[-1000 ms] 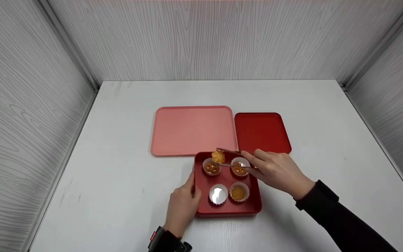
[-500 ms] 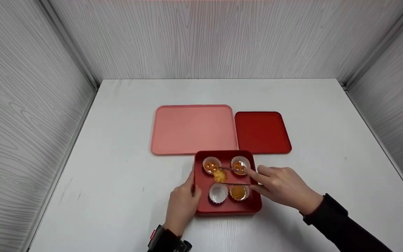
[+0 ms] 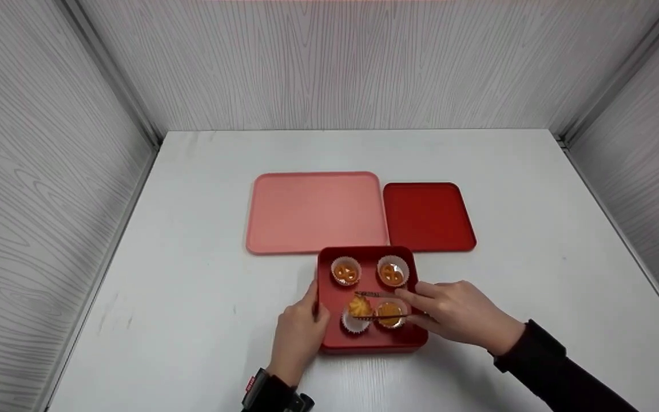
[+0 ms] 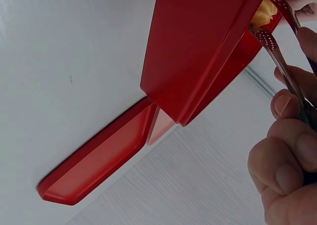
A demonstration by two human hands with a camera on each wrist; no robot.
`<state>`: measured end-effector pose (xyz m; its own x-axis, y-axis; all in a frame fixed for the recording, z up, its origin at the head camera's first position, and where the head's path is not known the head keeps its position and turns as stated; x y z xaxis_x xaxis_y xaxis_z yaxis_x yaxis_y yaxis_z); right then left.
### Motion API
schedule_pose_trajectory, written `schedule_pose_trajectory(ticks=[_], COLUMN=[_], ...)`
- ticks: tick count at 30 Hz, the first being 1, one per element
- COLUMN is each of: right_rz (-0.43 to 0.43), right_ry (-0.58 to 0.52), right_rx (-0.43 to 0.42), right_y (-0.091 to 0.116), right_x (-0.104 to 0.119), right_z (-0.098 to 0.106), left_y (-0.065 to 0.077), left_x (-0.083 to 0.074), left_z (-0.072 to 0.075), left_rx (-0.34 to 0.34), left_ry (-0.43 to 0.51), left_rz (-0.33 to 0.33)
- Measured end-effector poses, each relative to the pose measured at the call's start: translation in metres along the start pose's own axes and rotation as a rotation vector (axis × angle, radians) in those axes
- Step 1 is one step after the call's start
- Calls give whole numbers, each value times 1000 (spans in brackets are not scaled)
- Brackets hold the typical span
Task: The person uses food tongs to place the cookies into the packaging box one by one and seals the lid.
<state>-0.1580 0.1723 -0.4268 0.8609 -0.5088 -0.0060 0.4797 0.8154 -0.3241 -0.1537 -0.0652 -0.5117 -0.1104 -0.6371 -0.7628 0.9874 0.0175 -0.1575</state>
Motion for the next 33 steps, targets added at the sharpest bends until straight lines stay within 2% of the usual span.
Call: schedule_pose_trajectory(ticks=[9,18,25,33], right_rz=[29,-2,-19,6], right_ry=[-3,-7,-35,-54], right_rx=[-17,36,34,13], right_y=[-1,-1,-1,-1], right_x=[3,4,5,6], right_z=[-5,-10,-10,-12], left_y=[0,0,-1,0], left_x=[0,1,0,0], left_z=[-1,0,0,0], left_rx=[5,-1,-12,-10], left_ry=[-10,-9,-35,-29], left_rz=[6,6,-11,-8])
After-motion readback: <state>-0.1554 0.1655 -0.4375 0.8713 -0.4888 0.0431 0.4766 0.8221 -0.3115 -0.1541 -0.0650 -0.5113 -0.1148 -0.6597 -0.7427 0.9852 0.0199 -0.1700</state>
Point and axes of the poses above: each hand's wrist, its own y-axis away from the middle knuckle, its own z-axis out of the back of the hand, x = y × z, the point moved 7 cm from there along -y, towards the middle knuckle, and after that the axes turned 4 degrees about y, right-handed, at the moved point
